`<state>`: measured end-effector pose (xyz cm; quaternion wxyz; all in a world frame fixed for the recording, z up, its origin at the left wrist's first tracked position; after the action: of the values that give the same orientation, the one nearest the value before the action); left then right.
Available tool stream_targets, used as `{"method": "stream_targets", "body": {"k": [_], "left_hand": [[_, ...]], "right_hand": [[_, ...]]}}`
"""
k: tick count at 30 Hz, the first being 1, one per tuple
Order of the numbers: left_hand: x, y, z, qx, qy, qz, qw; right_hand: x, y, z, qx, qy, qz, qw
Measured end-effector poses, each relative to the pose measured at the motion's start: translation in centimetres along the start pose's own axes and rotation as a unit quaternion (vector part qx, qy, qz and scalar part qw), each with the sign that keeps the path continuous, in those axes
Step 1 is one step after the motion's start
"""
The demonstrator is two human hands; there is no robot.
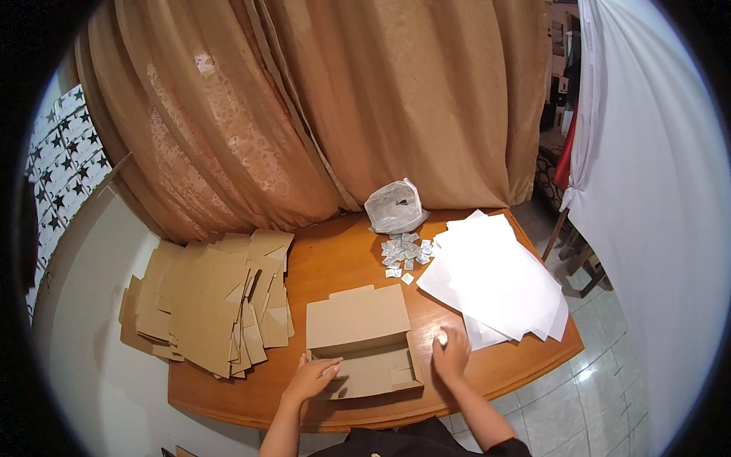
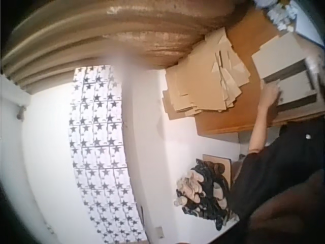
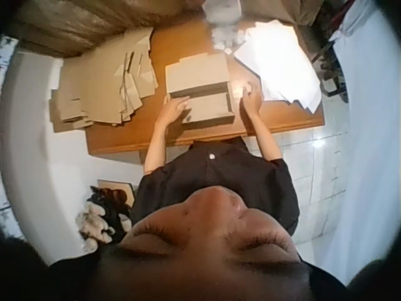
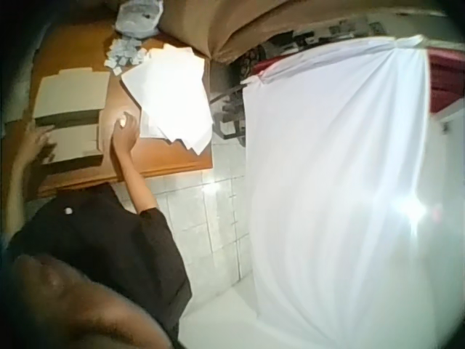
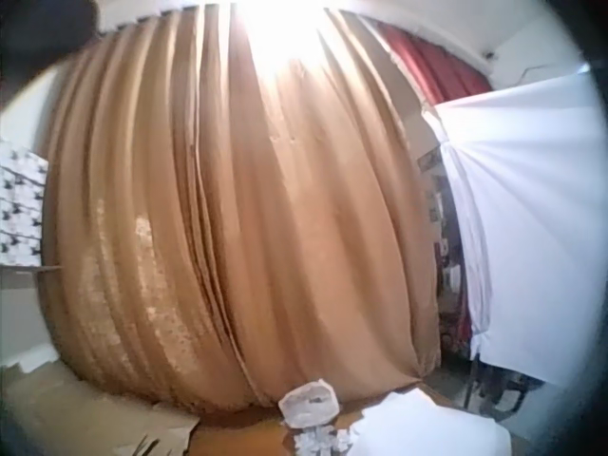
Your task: Folding cardboard sheets into shoe boxes, inserting tissue paper, and stacking them on a shelf.
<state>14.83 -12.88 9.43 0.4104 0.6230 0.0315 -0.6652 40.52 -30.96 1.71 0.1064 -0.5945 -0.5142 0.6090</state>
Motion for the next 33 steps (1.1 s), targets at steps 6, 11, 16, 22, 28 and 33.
{"method": "stream_targets", "body": {"k": [6, 11, 16, 22, 28, 33], "left_hand": [[2.0, -1.5, 3.0, 0.004, 0.082, 0.042, 0.996], [2.3, -0.9, 4.7, 0.018, 0.091, 0.061, 0.994], [1.3, -1.3, 5.8, 0.029, 0.148, 0.044, 0.988], [0.8, 0.4, 3.3, 0.022, 0.200, 0.227, 0.953], [1.1, 5.3, -3.6, 0.068, 0.186, 0.350, 0.916], [0.3, 6.5, -6.9, 0.142, 0.053, 0.604, 0.783]], "right_hand": [[2.2, 3.6, -7.4, -0.108, -0.122, 0.293, 0.942], [5.3, 6.3, -8.9, -0.160, -0.045, 0.313, 0.935], [0.9, -0.5, -7.9, -0.206, -0.035, 0.205, 0.956], [-4.7, -7.3, -5.2, -0.309, 0.038, 0.026, 0.950], [-9.9, -12.9, -0.6, -0.228, -0.022, -0.259, 0.938], [-11.9, -11.8, -0.2, -0.138, -0.099, -0.496, 0.852]]}}
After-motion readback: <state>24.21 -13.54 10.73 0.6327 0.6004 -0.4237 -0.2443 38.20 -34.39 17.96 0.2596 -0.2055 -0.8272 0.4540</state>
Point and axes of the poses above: each hand's wrist, its own z-axis away from the middle knuckle, its own x-axis out of the palm, y = z × x, the point moved 1 cm from there along -z, towards the middle knuckle, and after that the axes turned 2 degrees about -x, right-handed, at the moved point
